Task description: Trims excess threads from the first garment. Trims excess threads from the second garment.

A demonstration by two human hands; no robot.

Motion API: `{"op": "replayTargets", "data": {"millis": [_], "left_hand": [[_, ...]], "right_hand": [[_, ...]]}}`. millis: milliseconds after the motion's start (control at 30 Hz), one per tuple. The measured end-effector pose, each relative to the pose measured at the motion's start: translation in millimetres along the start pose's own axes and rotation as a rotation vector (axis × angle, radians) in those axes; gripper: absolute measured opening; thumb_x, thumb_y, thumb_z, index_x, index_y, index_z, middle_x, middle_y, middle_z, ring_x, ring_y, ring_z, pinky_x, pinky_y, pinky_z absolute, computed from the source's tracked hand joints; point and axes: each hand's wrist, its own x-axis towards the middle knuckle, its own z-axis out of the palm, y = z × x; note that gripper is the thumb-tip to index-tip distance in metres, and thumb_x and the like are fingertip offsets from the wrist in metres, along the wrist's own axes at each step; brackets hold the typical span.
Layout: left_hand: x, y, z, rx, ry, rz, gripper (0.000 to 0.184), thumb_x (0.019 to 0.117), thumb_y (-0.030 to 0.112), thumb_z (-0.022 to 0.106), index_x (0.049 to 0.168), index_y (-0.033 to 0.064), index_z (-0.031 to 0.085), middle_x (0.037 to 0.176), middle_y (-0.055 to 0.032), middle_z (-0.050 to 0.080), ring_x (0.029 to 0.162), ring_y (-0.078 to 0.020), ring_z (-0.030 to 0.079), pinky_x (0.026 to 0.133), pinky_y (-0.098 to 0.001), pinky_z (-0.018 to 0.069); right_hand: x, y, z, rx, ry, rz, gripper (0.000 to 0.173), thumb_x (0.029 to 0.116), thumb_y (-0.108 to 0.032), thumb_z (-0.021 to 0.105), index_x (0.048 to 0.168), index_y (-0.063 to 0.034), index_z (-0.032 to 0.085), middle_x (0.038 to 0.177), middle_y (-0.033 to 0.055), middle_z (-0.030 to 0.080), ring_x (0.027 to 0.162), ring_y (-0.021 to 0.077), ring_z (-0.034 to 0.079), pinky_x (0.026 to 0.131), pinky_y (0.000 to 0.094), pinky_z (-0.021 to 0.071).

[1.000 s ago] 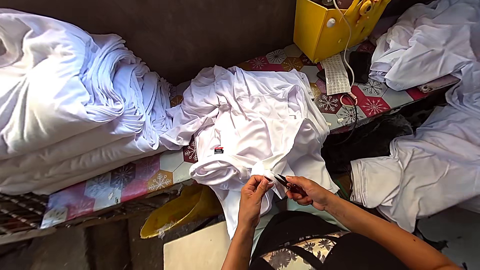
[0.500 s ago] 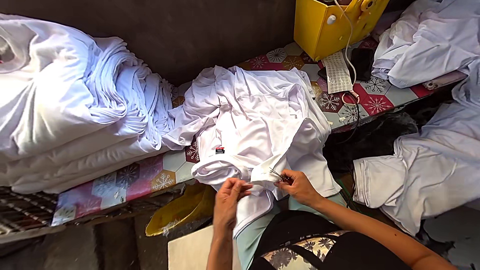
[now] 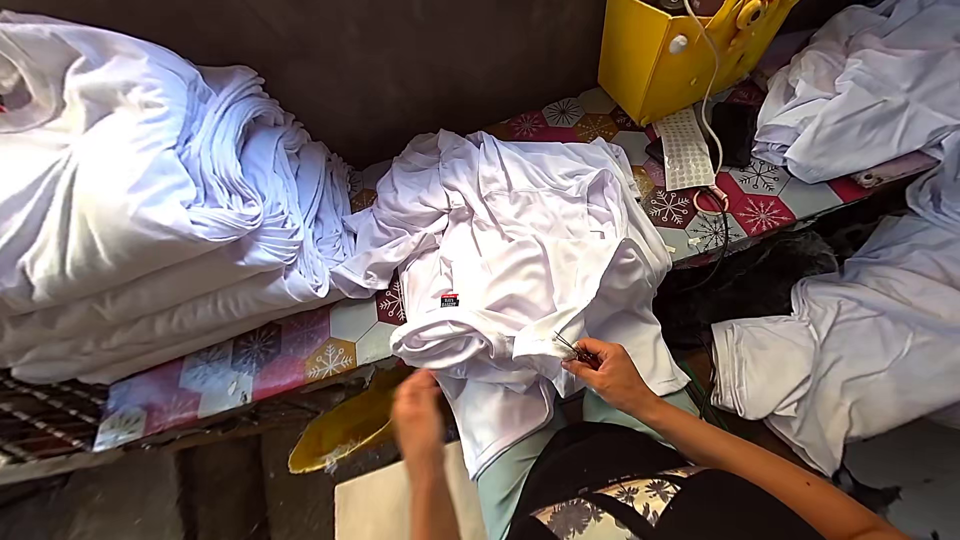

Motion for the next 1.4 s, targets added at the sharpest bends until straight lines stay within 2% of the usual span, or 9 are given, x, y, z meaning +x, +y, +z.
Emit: {"op": "replayTargets", "data": {"millis": [133,233,367,500,700,867,1033,1100,1400], "left_hand": [[-42,32,82,-0.263,-0.518,-0.129,0.028,0.1077,0.013,0.044,0.11,-0.0064,0.064,0.104,-0.0078,0.072,0.096,-0.0113,0.07,0.088,-0.0297,0.0571],[-41,40,105,-0.454,-0.431,-0.243,0.006,0.0988,-0.001,0.061,0.094,-0.0005,0.064,0.081,-0.0031,0.071,0.073,-0.0089,0.07,0.072,-0.025,0.0598],[-45,52,105,-0.533,-0.397,-0.303,0.014,0.1008,-0.002,0.058,0.088,0.0004,0.064,0.075,-0.0046,0.073,0.066,-0.0111,0.072,0.068,-0.0262,0.0623],[-55,59,109,-0.543,-0.439,-0.322,0.02,0.1015,-0.003,0.054,0.084,-0.0005,0.065,0.074,-0.0061,0.074,0.064,-0.0125,0.073,0.067,-0.0266,0.0628],[-52,57,115,-0.588,-0.37,-0.284,0.01,0.1044,0.001,0.051,0.098,-0.0008,0.059,0.079,-0.0063,0.073,0.067,-0.0129,0.073,0.068,-0.0271,0.063],[-55,55,113,-0.64,-0.354,-0.291,0.008,0.0996,-0.008,0.054,0.097,-0.001,0.057,0.08,-0.006,0.073,0.069,-0.0131,0.073,0.07,-0.0275,0.0634],[-61,57,116,-0.623,-0.358,-0.258,0.01,0.0964,-0.011,0.058,0.097,-0.0015,0.059,0.08,-0.0065,0.074,0.069,-0.0134,0.074,0.069,-0.0278,0.0637],[-63,59,117,-0.607,-0.355,-0.241,0.01,0.0962,-0.011,0.058,0.098,-0.0015,0.059,0.081,-0.0067,0.075,0.07,-0.0132,0.074,0.068,-0.0282,0.0637],[-65,52,117,-0.567,-0.341,-0.143,0.013,0.0953,-0.011,0.054,0.103,-0.0014,0.056,0.086,-0.0029,0.07,0.076,-0.0098,0.071,0.072,-0.0262,0.062]], "right_hand": [[0,-1,2,-0.083,-0.026,-0.084,0.017,0.0901,-0.015,0.07,0.088,0.0018,0.069,0.07,-0.0031,0.058,0.062,-0.0058,0.046,0.058,0.0122,0.0381],[-2,-1,-1,-0.07,-0.036,-0.137,0.018,0.0895,-0.015,0.07,0.088,0.0029,0.07,0.07,-0.0013,0.06,0.062,-0.0056,0.047,0.058,0.0118,0.0378],[-5,4,-9,0.018,0.113,-0.353,0.029,0.0861,-0.021,0.08,0.097,0.0052,0.072,0.083,-0.0001,0.06,0.068,-0.0085,0.045,0.059,0.0064,0.0363],[0,4,-6,-0.19,0.157,-0.61,0.019,0.087,-0.014,0.075,0.09,0.0043,0.071,0.095,0.0169,0.07,0.083,0.0131,0.067,0.073,0.0214,0.0556],[-2,-22,-19,0.042,0.049,-0.134,0.016,0.0988,-0.011,0.061,0.095,0.0028,0.067,0.08,-0.0029,0.067,0.07,-0.0078,0.056,0.066,0.0109,0.0455],[7,-13,-69,-0.34,0.303,-0.062,0.027,0.1035,-0.014,0.055,0.109,0.0089,0.068,0.094,0.0187,0.07,0.082,0.023,0.067,0.077,0.0404,0.0547],[1,-11,-53,-0.166,0.197,-0.423,0.022,0.0921,-0.015,0.073,0.102,0.0052,0.075,0.103,0.0135,0.071,0.082,0.0035,0.064,0.072,0.0155,0.0526],[0,-13,-32,-0.11,0.122,-0.496,0.022,0.0893,-0.016,0.077,0.097,0.0049,0.075,0.102,0.0134,0.072,0.086,0.0039,0.066,0.076,0.0152,0.054],[16,-19,-22,-0.004,0.106,-0.247,0.023,0.0969,-0.02,0.068,0.099,0.0026,0.074,0.09,0.0019,0.066,0.07,-0.0068,0.051,0.061,0.0089,0.0412]]}}
